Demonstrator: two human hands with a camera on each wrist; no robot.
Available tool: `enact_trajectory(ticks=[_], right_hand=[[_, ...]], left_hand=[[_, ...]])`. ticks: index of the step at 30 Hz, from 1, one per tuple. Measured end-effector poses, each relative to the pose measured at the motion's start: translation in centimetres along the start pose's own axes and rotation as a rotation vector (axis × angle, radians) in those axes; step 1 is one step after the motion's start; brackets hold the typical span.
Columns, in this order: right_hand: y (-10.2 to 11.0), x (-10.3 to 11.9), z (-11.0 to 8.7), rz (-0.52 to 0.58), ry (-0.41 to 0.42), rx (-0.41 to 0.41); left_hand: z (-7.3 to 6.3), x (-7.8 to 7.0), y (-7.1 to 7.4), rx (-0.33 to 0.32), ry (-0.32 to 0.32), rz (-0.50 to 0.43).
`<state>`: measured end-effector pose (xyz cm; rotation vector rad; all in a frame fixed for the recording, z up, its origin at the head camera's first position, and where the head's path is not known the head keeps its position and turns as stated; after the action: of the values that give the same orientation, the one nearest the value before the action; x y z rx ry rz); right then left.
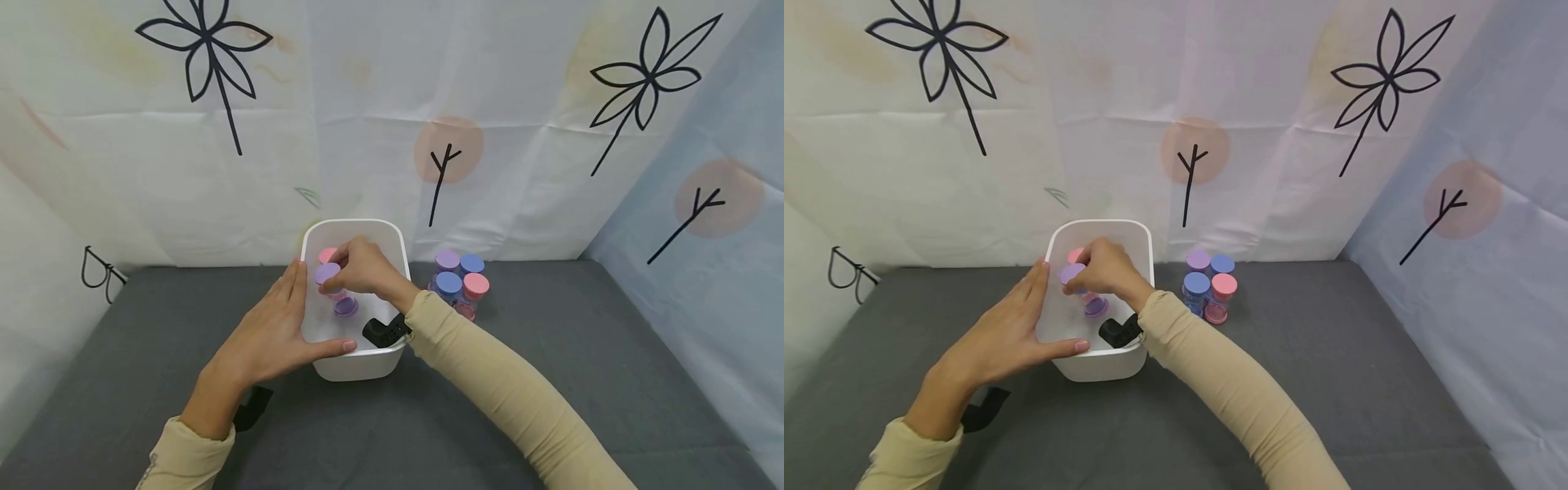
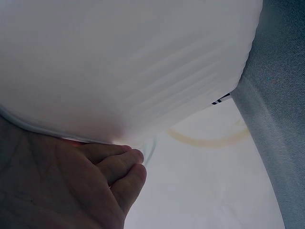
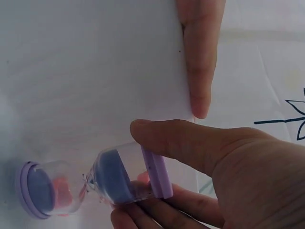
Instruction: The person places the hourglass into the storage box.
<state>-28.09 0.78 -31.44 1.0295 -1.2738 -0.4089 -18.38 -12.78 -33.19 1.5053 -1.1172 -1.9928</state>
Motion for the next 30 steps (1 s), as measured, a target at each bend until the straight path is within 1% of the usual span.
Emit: enact_trajectory(ticks=[3,9,17,23,30], right_hand=[[-0.02,0.02,-0.08,-0.034,-0.012,0.004],[-0.27,-0.14,-0.04,-0.065,-0.020,0.023],[-0.78,-0.29,0.13,-0.050,-0.023,0.049],[-0.90,-0.37,0.26,-0.051,-0.033,0.035],[-0.79,-0.26,0.18,-0.101,-0.038,0.011]], left_hand=[[-0.03,-0.03,-0.04,-0.002,-0.002,-0.001],[-0.11,-0.12,-0.02,-0.005,-0.005,-0.003],[-0.20,-0.04,-0.12,-0.005,-0.002,-0.008],[-0.19,0.01,-0.26,-0.008,-0.007,-0.003],[-0.16,-0.04,-0.33,-0.019,-0.011,-0.004]])
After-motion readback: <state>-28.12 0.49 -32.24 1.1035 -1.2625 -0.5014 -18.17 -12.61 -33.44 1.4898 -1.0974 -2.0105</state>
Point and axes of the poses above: each hand's wrist, its own z-axis towards the middle knuckle, its own y-axis out of the back of the hand, x = y × z, the point moved 5 cm from there along z, towards the middle knuckle, and after that the axes turned 14 degrees about -z, right-handed, at the moved point
